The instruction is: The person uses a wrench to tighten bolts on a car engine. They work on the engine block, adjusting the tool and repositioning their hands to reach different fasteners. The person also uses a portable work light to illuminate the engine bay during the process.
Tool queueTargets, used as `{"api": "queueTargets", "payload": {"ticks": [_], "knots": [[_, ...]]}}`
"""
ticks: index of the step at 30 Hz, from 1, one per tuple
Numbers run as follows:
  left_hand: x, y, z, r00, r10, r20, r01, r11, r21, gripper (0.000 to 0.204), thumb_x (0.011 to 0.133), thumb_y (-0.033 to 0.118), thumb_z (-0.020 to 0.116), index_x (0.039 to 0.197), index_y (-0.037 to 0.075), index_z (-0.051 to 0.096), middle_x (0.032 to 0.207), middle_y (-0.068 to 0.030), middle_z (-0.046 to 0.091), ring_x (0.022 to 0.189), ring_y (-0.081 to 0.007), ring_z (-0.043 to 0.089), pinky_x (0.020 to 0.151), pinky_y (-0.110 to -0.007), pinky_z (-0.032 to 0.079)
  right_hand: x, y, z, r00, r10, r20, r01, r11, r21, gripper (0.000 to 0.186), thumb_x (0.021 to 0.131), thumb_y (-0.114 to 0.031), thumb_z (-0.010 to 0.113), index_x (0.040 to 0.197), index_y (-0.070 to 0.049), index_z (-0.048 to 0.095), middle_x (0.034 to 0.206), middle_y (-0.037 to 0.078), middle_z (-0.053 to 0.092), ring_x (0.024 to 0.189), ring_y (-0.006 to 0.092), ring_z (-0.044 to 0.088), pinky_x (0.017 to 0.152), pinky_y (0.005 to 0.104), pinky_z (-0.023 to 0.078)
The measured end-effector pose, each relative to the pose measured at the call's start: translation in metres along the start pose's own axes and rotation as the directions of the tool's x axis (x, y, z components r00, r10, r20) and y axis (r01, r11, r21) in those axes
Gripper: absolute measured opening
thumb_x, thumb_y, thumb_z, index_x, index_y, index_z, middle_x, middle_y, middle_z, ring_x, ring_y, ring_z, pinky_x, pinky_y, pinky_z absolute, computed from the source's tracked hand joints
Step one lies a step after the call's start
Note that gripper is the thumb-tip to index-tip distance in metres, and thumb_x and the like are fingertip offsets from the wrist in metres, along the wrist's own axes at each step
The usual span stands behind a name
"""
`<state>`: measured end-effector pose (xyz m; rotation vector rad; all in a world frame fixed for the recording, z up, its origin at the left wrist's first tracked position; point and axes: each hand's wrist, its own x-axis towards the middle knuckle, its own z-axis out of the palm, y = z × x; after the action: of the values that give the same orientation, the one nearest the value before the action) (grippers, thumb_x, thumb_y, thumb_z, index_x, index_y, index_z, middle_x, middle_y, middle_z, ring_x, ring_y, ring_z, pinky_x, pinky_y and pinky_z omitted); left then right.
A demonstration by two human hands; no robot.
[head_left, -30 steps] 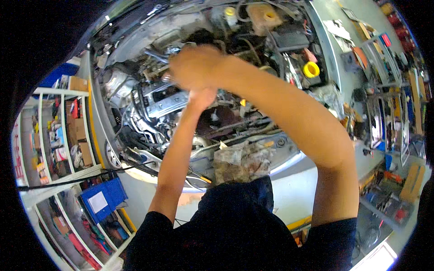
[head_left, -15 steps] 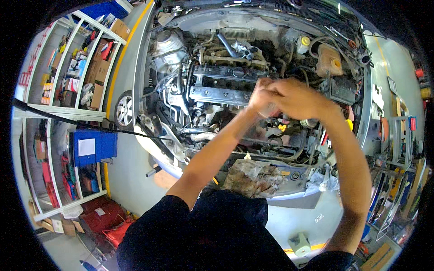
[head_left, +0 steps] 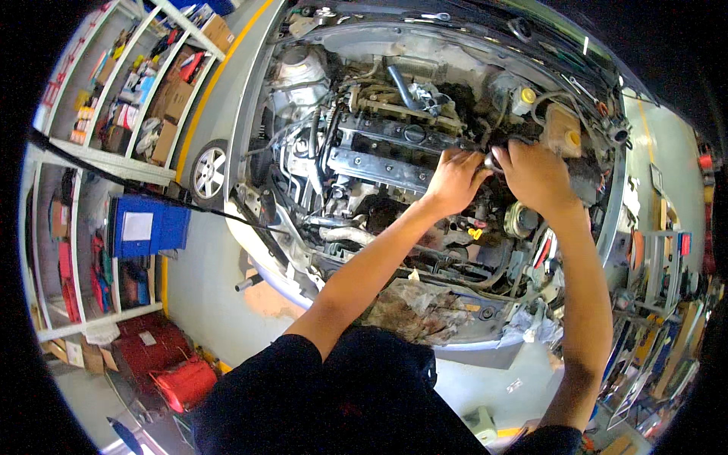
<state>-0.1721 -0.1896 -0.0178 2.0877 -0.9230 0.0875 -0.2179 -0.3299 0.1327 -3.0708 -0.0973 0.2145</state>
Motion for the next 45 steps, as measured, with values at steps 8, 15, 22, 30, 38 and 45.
{"api": "queueTargets", "payload": {"ticks": [8, 15, 22, 30, 38, 45], "knots": [[-0.009, 0.007, 0.016, 1.0, 0.006, -0.015, -0.006, 0.999, 0.041, 0.031, 0.088, 0.014, 0.061, 0.114, -0.002, 0.061, 0.107, -0.0175, 0.067, 0.108, -0.0361, 0.061, 0.101, -0.051, 0.04, 0.006, 0.015, 0.001, 0.999, -0.043, -0.006, 0.039, 0.945, -0.326, 0.023, 0.101, -0.026, 0.054, 0.11, -0.01, 0.069, 0.08, 0.014, 0.062, 0.079, 0.0355, 0.068, 0.072, 0.0466, 0.056], [0.001, -0.001, 0.034, 0.994, 0.06, -0.096, -0.068, 0.994, -0.084, 0.022, 0.092, 0.012, 0.057, 0.11, -0.001, 0.061, 0.093, -0.0196, 0.068, 0.096, -0.0416, 0.064, 0.092, -0.051, 0.044, 0.02, 0.011, 0.016, 0.917, -0.209, -0.338, 0.193, 0.978, -0.081, 0.044, 0.105, -0.044, 0.048, 0.101, -0.002, 0.061, 0.079, 0.025, 0.068, 0.079, 0.0441, 0.07, 0.069, 0.0525, 0.058], [-0.001, -0.009, 0.034, 0.995, -0.091, -0.04, 0.069, 0.917, -0.392, 0.028, 0.083, 0.002, 0.057, 0.111, 0.0, 0.061, 0.099, -0.0207, 0.069, 0.102, -0.0395, 0.065, 0.101, -0.049, 0.042, 0.007, -0.009, -0.008, 0.981, -0.188, -0.045, 0.187, 0.859, 0.476, 0.042, 0.102, -0.037, 0.054, 0.085, 0.0, 0.065, 0.075, 0.026, 0.067, 0.074, 0.044, 0.068, 0.071, 0.0537, 0.053], [-0.013, -0.009, 0.031, 0.996, -0.01, -0.086, 0.01, 1.0, -0.001, 0.034, 0.092, 0.015, 0.056, 0.122, -0.002, 0.054, 0.096, -0.0207, 0.071, 0.101, -0.0374, 0.066, 0.104, -0.049, 0.041, -0.01, -0.009, 0.004, 0.999, 0.028, -0.029, -0.029, 0.999, -0.031, 0.04, 0.087, -0.038, 0.074, 0.094, 0.0, 0.063, 0.088, 0.021, 0.07, 0.086, 0.0423, 0.069, 0.074, 0.0533, 0.054], [-0.014, 0.006, 0.017, 0.998, 0.051, 0.026, -0.05, 0.998, -0.031, 0.036, 0.097, 0.027, 0.061, 0.119, -0.002, 0.056, 0.092, -0.023, 0.068, 0.094, -0.0424, 0.065, 0.093, -0.05, 0.046, 0.007, 0.021, 0.019, 0.799, -0.522, -0.298, 0.422, 0.84, -0.341, 0.017, 0.079, -0.016, 0.07, 0.095, -0.01, 0.068, 0.095, 0.014, 0.071, 0.103, 0.0313, 0.068, 0.11, 0.0441, 0.046], [0.007, -0.01, -0.011, 0.971, -0.039, 0.236, 0.046, 0.999, -0.027, 0.033, 0.101, 0.033, 0.056, 0.102, 0.001, 0.062, 0.092, -0.0264, 0.069, 0.088, -0.0472, 0.067, 0.077, -0.056, 0.053, 0.015, 0.003, -0.001, 0.972, -0.223, 0.071, 0.234, 0.928, -0.29, 0.026, 0.085, -0.027, 0.069, 0.097, -0.005, 0.072, 0.093, 0.015, 0.074, 0.092, 0.0332, 0.074, 0.08, 0.0456, 0.06]]}}
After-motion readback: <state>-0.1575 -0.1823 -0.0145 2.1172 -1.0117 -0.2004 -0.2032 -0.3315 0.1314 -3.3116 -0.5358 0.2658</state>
